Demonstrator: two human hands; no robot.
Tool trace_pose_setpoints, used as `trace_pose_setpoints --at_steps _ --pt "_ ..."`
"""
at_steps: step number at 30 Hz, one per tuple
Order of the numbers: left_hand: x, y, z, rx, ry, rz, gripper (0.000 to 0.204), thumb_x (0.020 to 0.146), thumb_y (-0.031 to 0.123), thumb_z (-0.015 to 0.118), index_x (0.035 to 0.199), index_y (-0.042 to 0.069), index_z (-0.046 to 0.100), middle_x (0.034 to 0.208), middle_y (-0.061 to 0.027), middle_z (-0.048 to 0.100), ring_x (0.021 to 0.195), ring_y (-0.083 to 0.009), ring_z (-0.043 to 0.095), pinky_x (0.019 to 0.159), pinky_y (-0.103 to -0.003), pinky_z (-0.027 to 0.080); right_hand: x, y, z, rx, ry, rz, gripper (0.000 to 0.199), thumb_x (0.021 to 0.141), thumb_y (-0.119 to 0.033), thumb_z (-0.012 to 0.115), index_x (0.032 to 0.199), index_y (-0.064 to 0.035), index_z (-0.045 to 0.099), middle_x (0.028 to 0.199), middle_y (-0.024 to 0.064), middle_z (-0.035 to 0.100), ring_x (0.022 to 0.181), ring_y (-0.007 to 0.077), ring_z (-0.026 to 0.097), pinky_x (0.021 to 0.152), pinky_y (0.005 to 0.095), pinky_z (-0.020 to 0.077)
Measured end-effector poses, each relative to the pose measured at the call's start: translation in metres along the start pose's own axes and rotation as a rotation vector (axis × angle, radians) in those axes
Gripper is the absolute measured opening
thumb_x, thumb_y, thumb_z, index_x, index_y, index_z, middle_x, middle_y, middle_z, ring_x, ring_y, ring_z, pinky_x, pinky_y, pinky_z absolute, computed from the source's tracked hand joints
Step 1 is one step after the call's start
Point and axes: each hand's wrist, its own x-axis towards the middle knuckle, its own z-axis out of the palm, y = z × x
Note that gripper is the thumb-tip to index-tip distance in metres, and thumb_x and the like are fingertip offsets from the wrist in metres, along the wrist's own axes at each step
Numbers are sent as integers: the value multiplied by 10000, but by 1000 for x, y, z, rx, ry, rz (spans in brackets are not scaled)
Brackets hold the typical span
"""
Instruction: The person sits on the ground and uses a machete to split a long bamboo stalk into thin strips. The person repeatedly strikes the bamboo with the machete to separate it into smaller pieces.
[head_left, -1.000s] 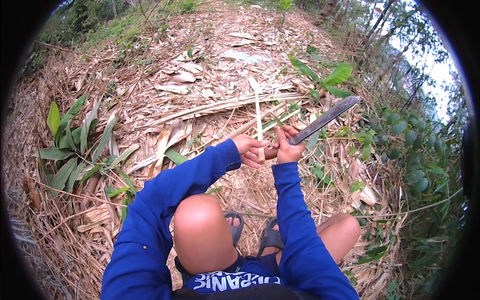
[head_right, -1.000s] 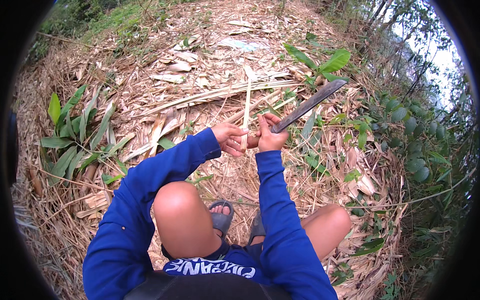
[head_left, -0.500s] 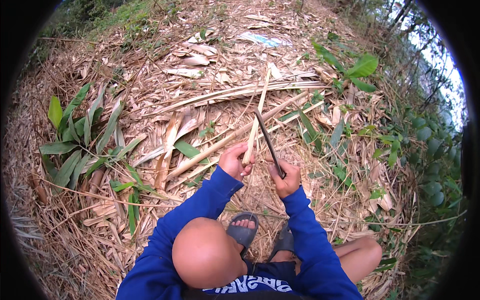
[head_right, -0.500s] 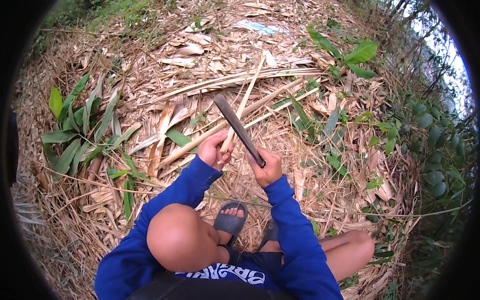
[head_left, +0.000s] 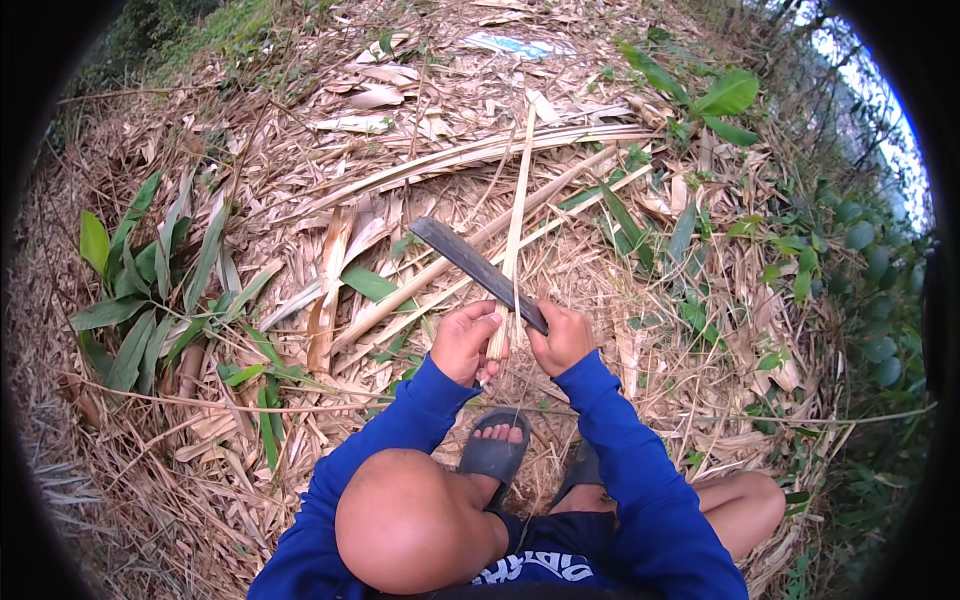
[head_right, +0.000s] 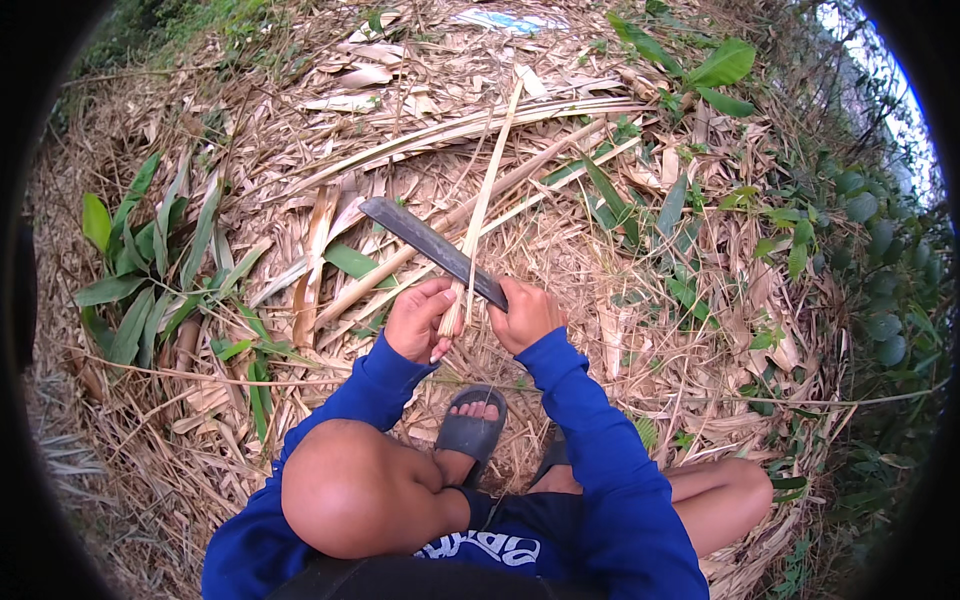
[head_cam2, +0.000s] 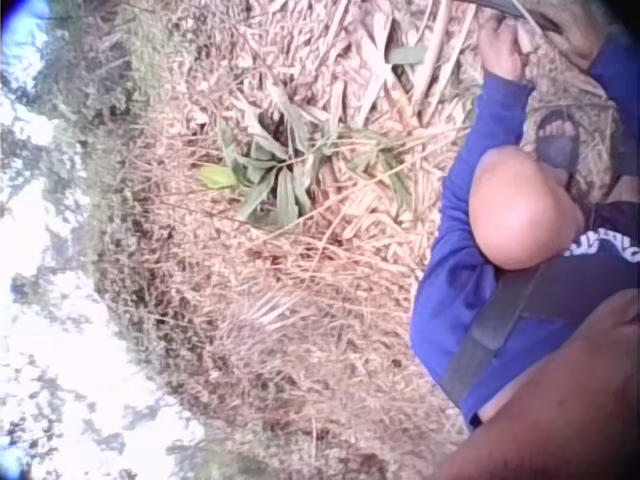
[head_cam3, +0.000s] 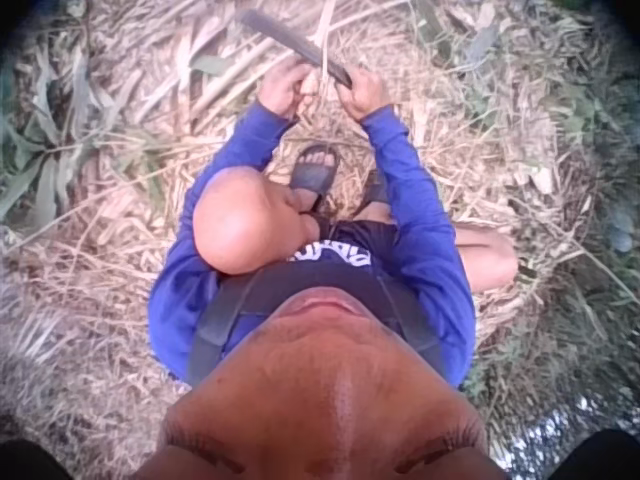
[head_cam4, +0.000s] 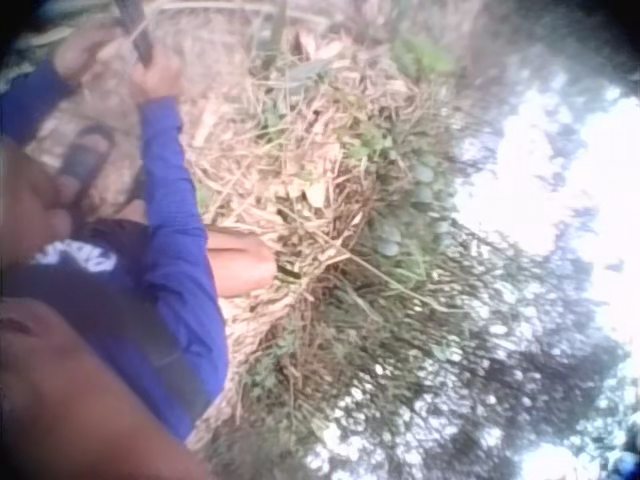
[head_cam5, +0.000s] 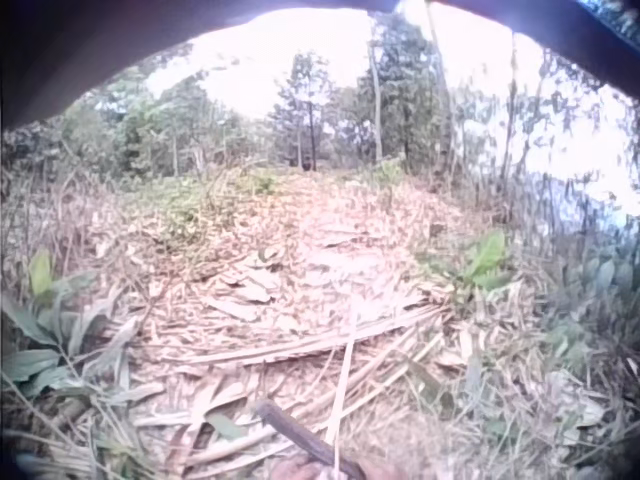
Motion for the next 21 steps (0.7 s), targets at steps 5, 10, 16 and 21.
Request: trace_pose_setpoints --at_steps 5,10,16,21 --pt "-24 -12 -45 27 21 53 320 946 116 490 1232 -19 537 588 -47 574 333 -83 447 303 -200 327 15 -5 29 -222 12 105 160 774 -198 590 875 -86 643 710 179 633 667 392 625 618 474 498" --pt "-15 -9 -59 -107 124 -32 183 977 193 450 1044 25 477 571 -61 532 357 -132 427 336 -248 341 2 -8 45 -250 -17 -9 157 739 -205 606 862 -110 627 742 126 650 644 361 634 604 466 506" --pt "-6 -27 -46 59 32 14 185 1008 243 439 1011 64 487 514 13 403 359 -81 326 342 -231 251 -7 -9 41 -284 -19 35 164 717 -212 613 846 -111 610 762 115 658 635 352 636 598 463 506" --pt "2 -28 -29 -14 -45 27 180 1002 238 457 962 64 477 528 37 383 384 -62 319 363 -229 248 2 1 23 -347 28 100 134 699 -195 610 805 -113 620 729 130 656 630 354 635 607 465 501"
